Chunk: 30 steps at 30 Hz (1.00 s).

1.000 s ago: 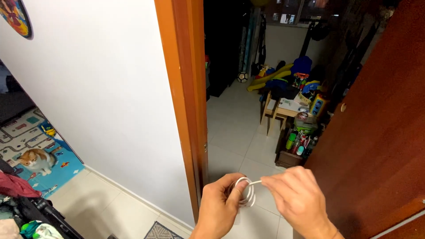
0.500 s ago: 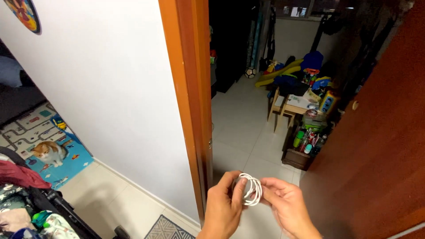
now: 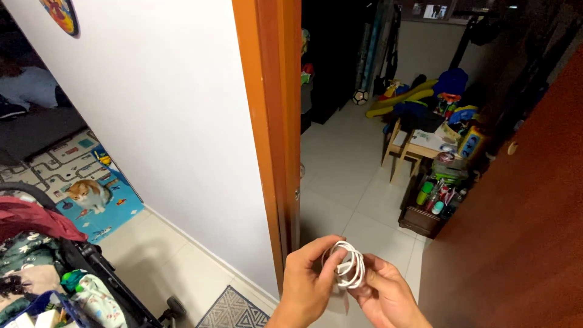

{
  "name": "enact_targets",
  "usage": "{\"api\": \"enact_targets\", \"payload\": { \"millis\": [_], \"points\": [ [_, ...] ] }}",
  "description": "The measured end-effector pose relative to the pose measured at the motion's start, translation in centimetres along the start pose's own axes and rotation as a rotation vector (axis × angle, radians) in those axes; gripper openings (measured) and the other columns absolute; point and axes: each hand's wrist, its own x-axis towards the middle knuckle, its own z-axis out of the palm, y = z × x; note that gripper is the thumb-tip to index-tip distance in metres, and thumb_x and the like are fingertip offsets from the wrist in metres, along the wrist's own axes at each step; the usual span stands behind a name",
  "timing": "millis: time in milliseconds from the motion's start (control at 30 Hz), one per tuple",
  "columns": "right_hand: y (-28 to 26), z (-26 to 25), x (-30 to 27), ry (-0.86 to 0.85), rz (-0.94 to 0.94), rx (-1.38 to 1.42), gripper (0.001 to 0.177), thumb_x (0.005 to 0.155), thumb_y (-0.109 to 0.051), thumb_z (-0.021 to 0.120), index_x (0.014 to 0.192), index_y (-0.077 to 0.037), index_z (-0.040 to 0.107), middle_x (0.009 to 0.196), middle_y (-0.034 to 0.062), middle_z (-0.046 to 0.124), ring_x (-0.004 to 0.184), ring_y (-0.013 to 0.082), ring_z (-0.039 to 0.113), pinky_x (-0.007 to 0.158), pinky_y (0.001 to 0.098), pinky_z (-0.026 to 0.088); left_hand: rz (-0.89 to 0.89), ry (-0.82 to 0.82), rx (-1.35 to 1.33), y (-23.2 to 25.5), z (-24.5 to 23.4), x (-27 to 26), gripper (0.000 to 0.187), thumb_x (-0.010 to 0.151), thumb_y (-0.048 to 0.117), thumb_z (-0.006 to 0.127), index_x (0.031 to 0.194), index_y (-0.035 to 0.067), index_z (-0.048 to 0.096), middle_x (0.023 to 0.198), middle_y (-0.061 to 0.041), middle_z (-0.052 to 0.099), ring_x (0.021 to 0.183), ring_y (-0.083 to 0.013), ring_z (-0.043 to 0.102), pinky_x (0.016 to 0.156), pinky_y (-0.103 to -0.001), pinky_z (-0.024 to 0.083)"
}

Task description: Untangling and coiling a long white charging cable near a stroller.

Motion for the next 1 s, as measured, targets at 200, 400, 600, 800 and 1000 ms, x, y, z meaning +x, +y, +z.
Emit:
{"api": "enact_targets", "payload": {
  "millis": [200,400,600,800,1000],
  "points": [
    [-1.4,-1.4,0.1,-0.125,-0.031,0.009,0.024,0.099,-0.007,0.063,0.119,0.007,0.065,0.108,0.0175,0.072,0.092,0.0248,0.069,0.08,0.0383,0.054,0.252,0.005,0.181,0.7,-0.1,0.0,0.015,0.09,0.004,0.074,0.105,0.001,0.069,0.081,-0.011,0.068,0.066,-0.0178,0.066,0.059,-0.028,0.054],
    [-3.6,5.3,-1.7,0.11,-0.087,-0.457,0.038,0.081,-0.013,0.071,0.115,0.003,0.071,0.103,0.0114,0.078,0.092,0.021,0.073,0.083,0.0368,0.057,0.473,0.137,0.543,-0.3,0.3,0.1,0.028,0.083,-0.001,0.075,0.11,0.005,0.07,0.075,-0.01,0.063,0.063,-0.0274,0.064,0.056,-0.036,0.05],
    [-4.4,4.6,-1.4,-0.015,-0.063,-0.584,0.029,0.085,-0.01,0.077,0.108,0.008,0.075,0.097,0.01,0.077,0.091,0.0166,0.068,0.086,0.0344,0.052,0.324,-0.013,0.341,2.8,-0.1,-0.3,0.032,0.081,-0.006,0.072,0.112,0.002,0.067,0.104,-0.014,0.07,0.081,-0.0289,0.071,0.065,-0.033,0.057],
    [-7.8,9.3,-1.8,-0.261,0.103,-0.834,0.025,0.088,-0.016,0.072,0.108,-0.001,0.078,0.094,0.0027,0.077,0.088,0.0114,0.067,0.085,0.0309,0.052,0.108,-0.176,0.12,3.8,-1.5,-0.7,0.02,0.092,-0.007,0.066,0.109,0.001,0.073,0.104,-0.009,0.071,0.087,-0.0262,0.071,0.073,-0.035,0.058],
    [-4.7,8.4,0.6,-0.46,0.369,-0.821,0.028,0.093,-0.021,0.066,0.102,0.003,0.077,0.092,0.0037,0.074,0.087,0.013,0.064,0.083,0.033,0.051,0.14,-0.063,0.358,2.8,-4.0,-3.0,0.015,0.094,0.003,0.073,0.109,0.006,0.075,0.097,-0.01,0.071,0.086,-0.0281,0.071,0.073,-0.035,0.058]
  ]
}}
